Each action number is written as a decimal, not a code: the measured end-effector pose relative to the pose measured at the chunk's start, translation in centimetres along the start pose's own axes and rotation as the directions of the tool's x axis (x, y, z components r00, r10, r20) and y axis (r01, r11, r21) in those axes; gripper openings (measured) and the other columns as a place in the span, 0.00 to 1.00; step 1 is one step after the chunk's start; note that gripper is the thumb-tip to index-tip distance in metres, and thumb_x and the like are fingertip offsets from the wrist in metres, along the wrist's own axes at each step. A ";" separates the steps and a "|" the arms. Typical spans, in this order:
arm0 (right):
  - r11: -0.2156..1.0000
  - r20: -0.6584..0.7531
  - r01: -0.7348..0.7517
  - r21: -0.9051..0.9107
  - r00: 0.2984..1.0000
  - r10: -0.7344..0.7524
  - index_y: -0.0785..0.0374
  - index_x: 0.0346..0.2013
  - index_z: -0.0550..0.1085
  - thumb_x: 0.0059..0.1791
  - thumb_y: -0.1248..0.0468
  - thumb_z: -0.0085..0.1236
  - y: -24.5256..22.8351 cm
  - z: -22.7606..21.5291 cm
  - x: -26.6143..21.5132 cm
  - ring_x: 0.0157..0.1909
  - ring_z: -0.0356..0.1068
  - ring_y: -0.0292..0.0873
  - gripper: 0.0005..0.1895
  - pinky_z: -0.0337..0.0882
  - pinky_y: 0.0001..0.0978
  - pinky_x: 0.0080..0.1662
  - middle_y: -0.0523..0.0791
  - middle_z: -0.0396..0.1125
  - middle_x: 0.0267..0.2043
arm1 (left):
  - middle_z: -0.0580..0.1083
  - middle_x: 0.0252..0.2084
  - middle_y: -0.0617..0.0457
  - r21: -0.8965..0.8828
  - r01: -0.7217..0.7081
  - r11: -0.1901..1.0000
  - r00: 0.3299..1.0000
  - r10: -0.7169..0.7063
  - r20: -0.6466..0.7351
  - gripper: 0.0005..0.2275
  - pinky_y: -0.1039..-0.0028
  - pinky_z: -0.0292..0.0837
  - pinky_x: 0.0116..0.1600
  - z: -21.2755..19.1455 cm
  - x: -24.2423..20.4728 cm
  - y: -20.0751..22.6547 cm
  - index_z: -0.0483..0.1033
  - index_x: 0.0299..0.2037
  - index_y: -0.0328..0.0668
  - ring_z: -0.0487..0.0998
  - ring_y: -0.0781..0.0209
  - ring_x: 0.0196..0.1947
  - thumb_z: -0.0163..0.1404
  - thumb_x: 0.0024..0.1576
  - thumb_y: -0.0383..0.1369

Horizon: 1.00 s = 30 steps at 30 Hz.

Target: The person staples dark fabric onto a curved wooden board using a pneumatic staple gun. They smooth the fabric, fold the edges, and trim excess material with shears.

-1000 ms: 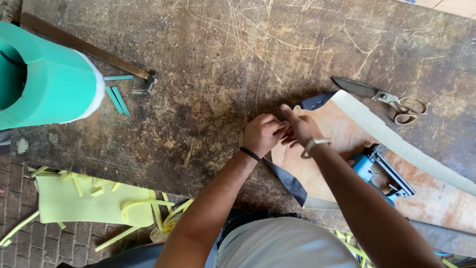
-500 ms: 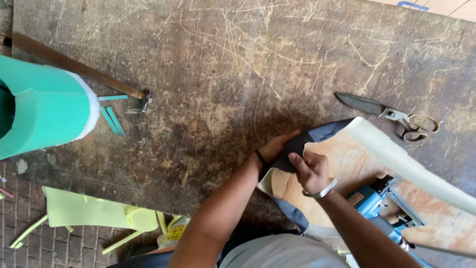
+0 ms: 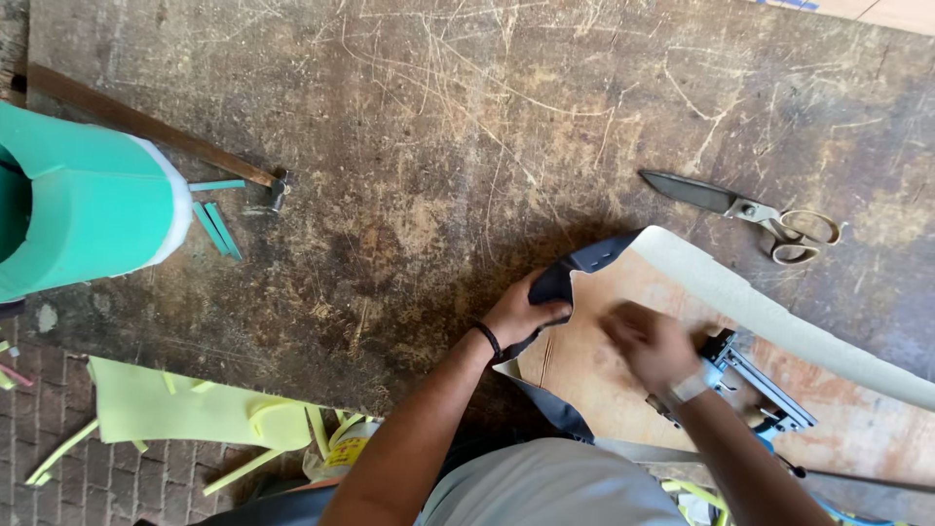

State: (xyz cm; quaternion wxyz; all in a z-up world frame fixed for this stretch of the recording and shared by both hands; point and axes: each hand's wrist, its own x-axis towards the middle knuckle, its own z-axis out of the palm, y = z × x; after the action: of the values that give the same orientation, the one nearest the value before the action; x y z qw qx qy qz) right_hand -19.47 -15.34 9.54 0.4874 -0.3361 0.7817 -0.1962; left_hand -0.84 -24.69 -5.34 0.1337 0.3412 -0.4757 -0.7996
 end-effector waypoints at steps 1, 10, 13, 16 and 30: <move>0.981 -0.153 0.038 -0.192 0.986 -0.068 0.63 0.40 0.77 0.50 0.60 0.56 0.9 -2.3 -2.5 0.34 0.73 0.37 0.10 0.75 0.32 0.39 0.44 0.76 0.34 | 0.78 0.46 0.48 0.074 -0.020 0.997 0.999 0.022 -0.027 0.28 0.68 0.77 0.50 0.1 0.1 0.5 0.71 0.58 0.33 0.78 0.61 0.44 0.65 0.50 0.39; 0.755 -0.335 -0.213 -0.620 0.942 -0.009 0.59 0.69 0.57 0.36 0.58 0.71 14.6 -6.1 -12.7 0.48 0.75 0.61 0.50 0.75 0.53 0.45 0.55 0.75 0.45 | 0.79 0.47 0.40 0.344 0.046 0.938 0.987 0.009 -0.158 0.35 0.64 0.80 0.49 2.1 -1.0 2.9 0.65 0.61 0.38 0.84 0.49 0.45 0.65 0.48 0.47; 0.857 -0.288 -0.044 -0.514 0.949 -0.124 0.65 0.64 0.57 0.37 0.58 0.68 12.8 -6.1 -12.2 0.41 0.75 0.59 0.45 0.75 0.50 0.43 0.57 0.71 0.41 | 0.79 0.47 0.36 0.395 0.007 0.919 0.979 0.075 -0.191 0.38 0.62 0.79 0.50 2.4 -1.0 3.1 0.65 0.62 0.38 0.83 0.45 0.47 0.67 0.45 0.47; 0.770 -0.367 -0.259 -0.584 0.930 0.035 0.64 0.63 0.64 0.45 0.53 0.70 6.1 -5.1 -11.5 0.40 0.75 0.60 0.38 0.76 0.49 0.42 0.58 0.73 0.37 | 0.79 0.49 0.36 0.426 -0.056 0.903 0.973 0.145 -0.180 0.38 0.61 0.78 0.52 2.1 -1.2 2.5 0.65 0.62 0.38 0.82 0.44 0.49 0.67 0.45 0.48; 0.766 0.124 -0.223 -0.603 0.922 0.366 0.71 0.31 0.78 0.47 0.63 0.60 -14.3 0.0 -3.5 0.24 0.74 0.43 0.10 0.76 0.37 0.32 0.49 0.74 0.23 | 0.77 0.55 0.39 0.353 -0.095 0.931 0.983 0.144 -0.116 0.47 0.60 0.73 0.60 2.1 -1.2 1.8 0.61 0.66 0.42 0.78 0.43 0.57 0.73 0.35 0.42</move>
State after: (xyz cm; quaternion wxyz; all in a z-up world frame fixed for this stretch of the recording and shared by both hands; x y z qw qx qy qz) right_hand -13.63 -22.82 20.78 0.4755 -0.3610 0.7838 0.1709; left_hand -1.60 -23.53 -2.60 0.1532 0.3848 -0.6184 -0.6679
